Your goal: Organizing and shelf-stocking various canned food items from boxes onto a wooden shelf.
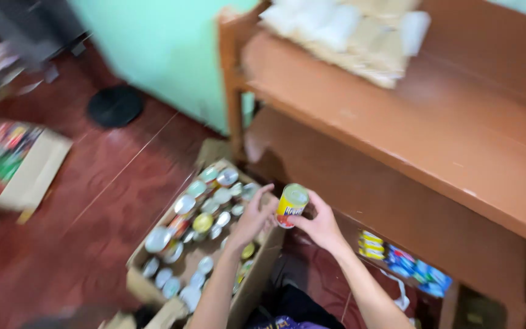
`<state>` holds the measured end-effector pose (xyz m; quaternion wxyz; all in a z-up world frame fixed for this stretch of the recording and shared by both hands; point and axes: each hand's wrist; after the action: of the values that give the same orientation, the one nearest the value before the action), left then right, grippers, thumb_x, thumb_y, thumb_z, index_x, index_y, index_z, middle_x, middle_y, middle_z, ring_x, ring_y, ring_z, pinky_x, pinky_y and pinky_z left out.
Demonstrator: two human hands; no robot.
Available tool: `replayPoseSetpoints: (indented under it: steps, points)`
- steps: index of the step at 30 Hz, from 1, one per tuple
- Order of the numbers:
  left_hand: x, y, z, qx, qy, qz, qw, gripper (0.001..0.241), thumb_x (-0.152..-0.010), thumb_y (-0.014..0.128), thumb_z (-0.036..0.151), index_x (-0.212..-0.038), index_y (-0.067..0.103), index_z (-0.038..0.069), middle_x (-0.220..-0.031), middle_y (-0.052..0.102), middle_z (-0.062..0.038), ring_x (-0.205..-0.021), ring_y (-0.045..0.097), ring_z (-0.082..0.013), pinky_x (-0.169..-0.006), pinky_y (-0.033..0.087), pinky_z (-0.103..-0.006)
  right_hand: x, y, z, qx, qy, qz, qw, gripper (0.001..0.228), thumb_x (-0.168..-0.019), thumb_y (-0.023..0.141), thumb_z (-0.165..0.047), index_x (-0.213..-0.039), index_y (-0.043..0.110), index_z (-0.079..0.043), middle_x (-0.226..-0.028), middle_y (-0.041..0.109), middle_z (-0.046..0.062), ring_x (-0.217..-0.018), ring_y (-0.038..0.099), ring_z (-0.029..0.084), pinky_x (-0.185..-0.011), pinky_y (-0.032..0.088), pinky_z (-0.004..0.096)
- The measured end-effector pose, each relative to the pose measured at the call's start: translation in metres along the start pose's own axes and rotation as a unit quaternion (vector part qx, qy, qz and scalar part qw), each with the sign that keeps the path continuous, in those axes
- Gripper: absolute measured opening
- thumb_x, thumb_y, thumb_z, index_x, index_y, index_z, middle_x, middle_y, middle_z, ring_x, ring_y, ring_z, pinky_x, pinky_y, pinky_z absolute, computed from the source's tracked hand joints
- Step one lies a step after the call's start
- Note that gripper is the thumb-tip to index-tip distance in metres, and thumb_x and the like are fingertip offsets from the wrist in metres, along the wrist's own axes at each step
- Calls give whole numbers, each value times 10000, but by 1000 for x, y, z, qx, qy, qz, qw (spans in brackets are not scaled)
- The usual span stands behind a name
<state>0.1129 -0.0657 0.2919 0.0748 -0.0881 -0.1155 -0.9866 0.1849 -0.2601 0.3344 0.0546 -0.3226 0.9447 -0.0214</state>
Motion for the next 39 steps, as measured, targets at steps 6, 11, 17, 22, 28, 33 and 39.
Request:
replayPoseSetpoints:
  steps: [6,11,17,22,28,33,39]
  points:
    - [-45,111,2,-30,-13,-154,988,483,-1014,571,366,-1416,534,100,-680,592,-6,-547,508,-61,-470,353,-213,84,-79,-48,99,-2,115,988,807,-779,836,-62,-1490,455,-51,-1353,654,84,-1243,632,181,-1066,511,361]
    - [-59,234,-4,-24,-39,-299,953,455,-1027,551,361,-1377,552,71,-714,573,5,-577,499,-49,-481,343,-213,168,-150,-65,148,19,266,952,828,-771,855,-74,-1490,442,-61,-1387,615,100,-1266,594,201,-1030,499,383]
    - [-49,413,-26,-37,-72,-439,895,446,-1046,496,375,-1377,537,78,-821,601,2,-622,501,-50,-508,366,-214,286,-246,-80,102,48,388,915,843,-764,847,-130,-1501,441,-80,-1401,627,88,-1270,622,200,-1051,518,372]
    - [-22,560,-67,-32,-83,-548,831,437,-1073,450,396,-1361,552,84,-879,601,16,-643,490,-45,-516,363,-209,391,-315,-95,231,37,493,838,844,-751,871,-129,-1486,464,-48,-1368,665,109,-1300,609,200,-1089,475,372]
    - [38,699,-110,-54,-48,-642,763,420,-1078,392,416,-1340,577,145,-938,647,25,-679,545,-39,-534,424,-204,499,-348,-105,244,-25,606,756,829,-752,903,-195,-1462,510,-23,-1361,665,104,-1265,624,197,-1101,484,366]
    - [95,781,-136,-6,-70,-717,693,432,-1121,356,441,-1334,546,117,-999,674,-32,-747,620,-82,-580,494,-240,570,-360,-110,278,-27,709,648,840,-710,919,-144,-1441,534,4,-1298,684,79,-1138,653,170,-1011,527,354]
    - [153,831,-123,31,-39,-778,626,487,-1105,362,425,-1376,550,67,-1094,690,-33,-857,661,-96,-623,534,-260,606,-351,-138,236,-54,799,551,794,-765,862,-70,-1466,498,9,-1273,679,72,-1119,667,158,-997,556,324]
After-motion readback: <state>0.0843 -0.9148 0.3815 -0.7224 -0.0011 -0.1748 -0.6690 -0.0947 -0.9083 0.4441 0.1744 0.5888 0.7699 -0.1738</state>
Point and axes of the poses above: each hand's wrist, its own x-axis away from the middle knuckle, its own y-axis out of the palm, z = x × y
